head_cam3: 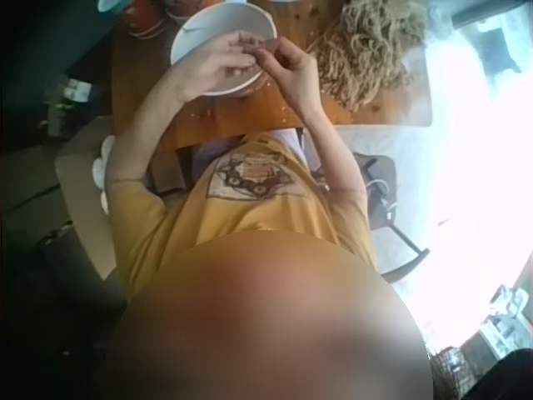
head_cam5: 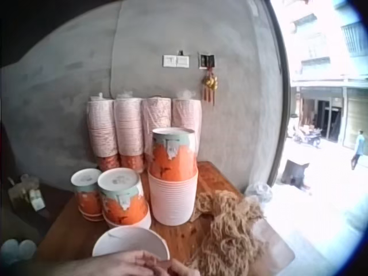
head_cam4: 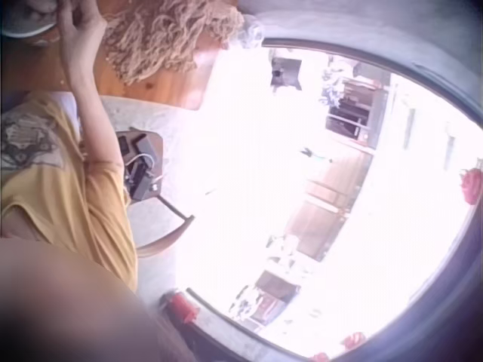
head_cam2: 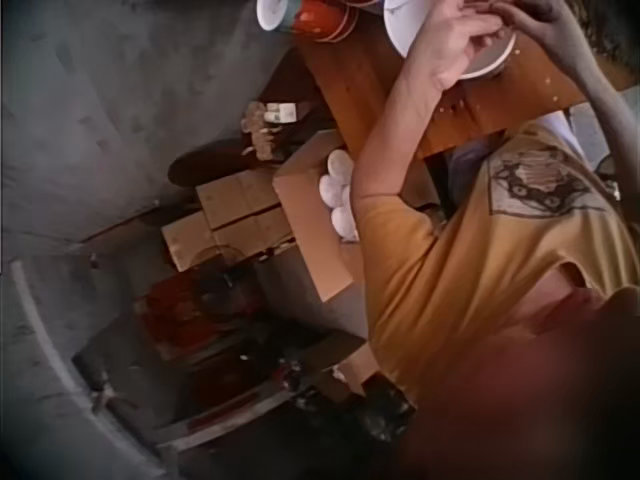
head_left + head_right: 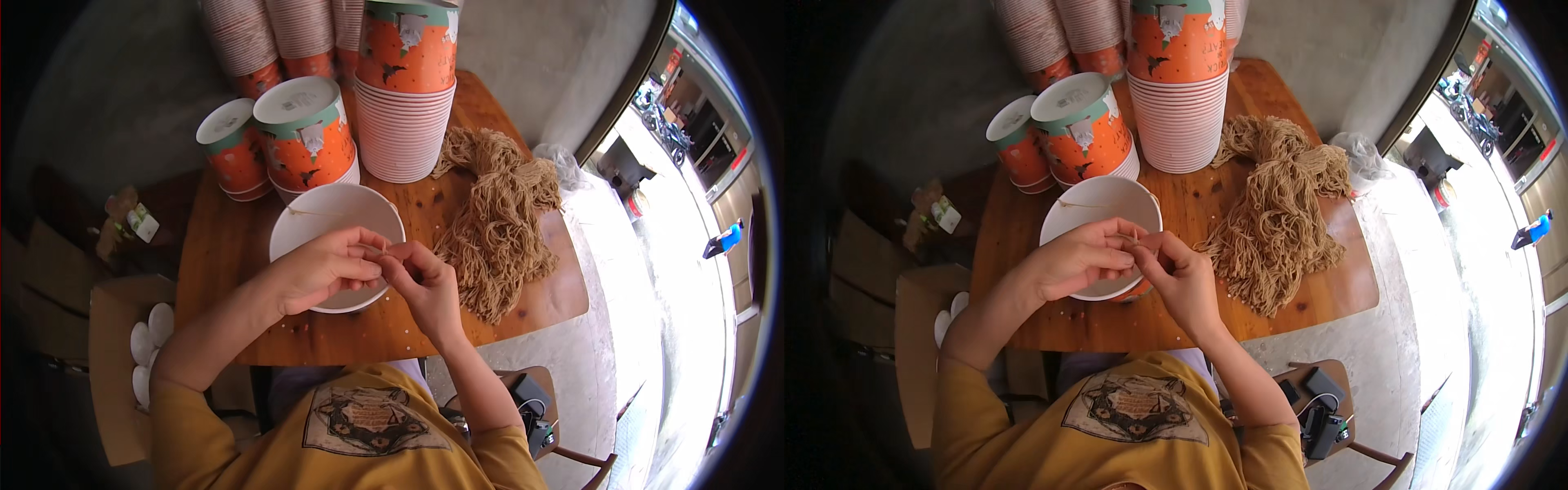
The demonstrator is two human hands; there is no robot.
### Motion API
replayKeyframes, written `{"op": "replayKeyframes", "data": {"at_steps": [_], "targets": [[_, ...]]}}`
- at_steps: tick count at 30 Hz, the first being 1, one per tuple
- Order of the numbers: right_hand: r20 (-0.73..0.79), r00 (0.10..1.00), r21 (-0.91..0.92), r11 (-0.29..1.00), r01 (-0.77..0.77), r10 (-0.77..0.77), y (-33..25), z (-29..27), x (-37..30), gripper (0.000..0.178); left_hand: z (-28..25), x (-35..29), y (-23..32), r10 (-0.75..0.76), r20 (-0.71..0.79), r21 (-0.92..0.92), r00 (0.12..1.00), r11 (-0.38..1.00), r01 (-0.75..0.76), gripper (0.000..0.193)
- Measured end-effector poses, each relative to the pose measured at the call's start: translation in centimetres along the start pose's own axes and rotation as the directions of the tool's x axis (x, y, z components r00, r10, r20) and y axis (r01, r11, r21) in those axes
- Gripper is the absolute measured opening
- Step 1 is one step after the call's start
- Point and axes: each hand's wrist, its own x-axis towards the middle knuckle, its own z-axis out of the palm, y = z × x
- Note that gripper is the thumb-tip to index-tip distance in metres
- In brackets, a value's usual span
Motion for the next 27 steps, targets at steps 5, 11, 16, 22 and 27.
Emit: {"op": "replayKeyframes", "data": {"at_steps": [5, 11, 16, 22, 27], "targets": [[0.069, 0.971, 0.271, 0.932, -0.241, 0.230, -1.5, -0.9, 0.6, 0.009, 0.1, 0.6, -0.6, 0.005, 0.044, -0.026, 0.999, 1.000, -0.004, 0.026], [0.130, 0.939, 0.487, 0.805, -0.340, 0.318, -1.3, -1.8, 1.5, 0.009, 0.5, 0.7, -1.0, 0.048, 0.032, 0.033, 0.998, 0.998, -0.049, 0.013], [0.226, 0.957, 0.352, 0.900, -0.256, 0.184, -2.7, -4.7, 2.2, 0.013, 1.0, 0.3, -0.6, 0.053, -0.010, 0.092, 0.999, 0.994, -0.051, 0.012], [0.495, 0.868, 0.046, 0.999, 0.018, -0.039, -6.1, -5.8, 3.6, 0.014, 2.2, 1.0, -0.4, 0.158, -0.083, 0.260, 0.984, 0.957, -0.132, 0.014], [0.541, 0.837, -0.167, 0.986, 0.015, 0.079, -7.1, -4.5, 5.5, 0.012, 2.5, 2.0, -1.5, 0.401, 0.032, 0.380, 0.915, 0.842, -0.382, 0.018]]}}
